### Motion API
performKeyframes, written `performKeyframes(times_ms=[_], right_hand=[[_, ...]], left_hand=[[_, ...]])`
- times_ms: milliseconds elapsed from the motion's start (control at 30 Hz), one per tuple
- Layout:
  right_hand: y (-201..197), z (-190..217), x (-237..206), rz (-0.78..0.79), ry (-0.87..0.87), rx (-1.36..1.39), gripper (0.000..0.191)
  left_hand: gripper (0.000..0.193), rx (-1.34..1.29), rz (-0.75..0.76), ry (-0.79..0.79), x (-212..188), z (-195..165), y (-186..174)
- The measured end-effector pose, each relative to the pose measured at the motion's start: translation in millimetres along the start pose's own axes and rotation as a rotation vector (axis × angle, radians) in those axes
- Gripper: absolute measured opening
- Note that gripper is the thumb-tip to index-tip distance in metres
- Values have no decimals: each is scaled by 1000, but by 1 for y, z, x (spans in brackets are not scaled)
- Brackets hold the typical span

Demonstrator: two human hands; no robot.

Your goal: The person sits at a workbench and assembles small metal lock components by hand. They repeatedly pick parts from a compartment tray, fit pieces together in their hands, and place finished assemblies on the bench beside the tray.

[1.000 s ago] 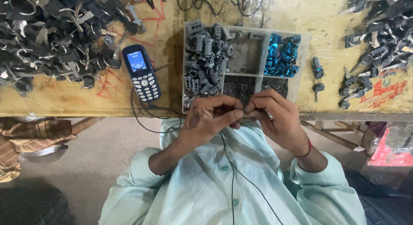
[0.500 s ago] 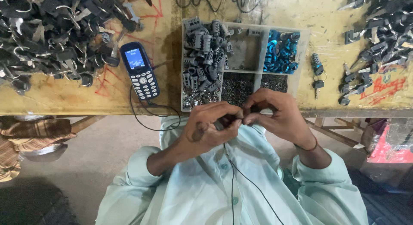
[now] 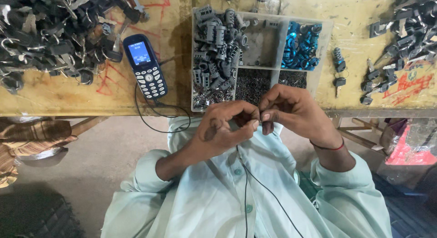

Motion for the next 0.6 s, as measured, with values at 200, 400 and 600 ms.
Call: performKeyframes(times_ms=[200,400,600], right_hand=[[15,12,-9,-180,-210,-305,15],[29,14,-19,-260,-374,-578,13],[23,-1,-17,-284,-389,-506,10]], left_hand=[[14,-106,-53,-134,1,5,9],[13,-252,-177,-115,-5,12,19],[17,-486,-205,-130,-8,19,23]])
Point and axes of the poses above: each hand's wrist, its own x-axis towards the middle knuckle, its own y-axis out of the palm, z = x × y, the point moved 1 cm from there along x, towards the middle knuckle, and after that the axes turned 6 degrees about -z, right-handed, at the moved point
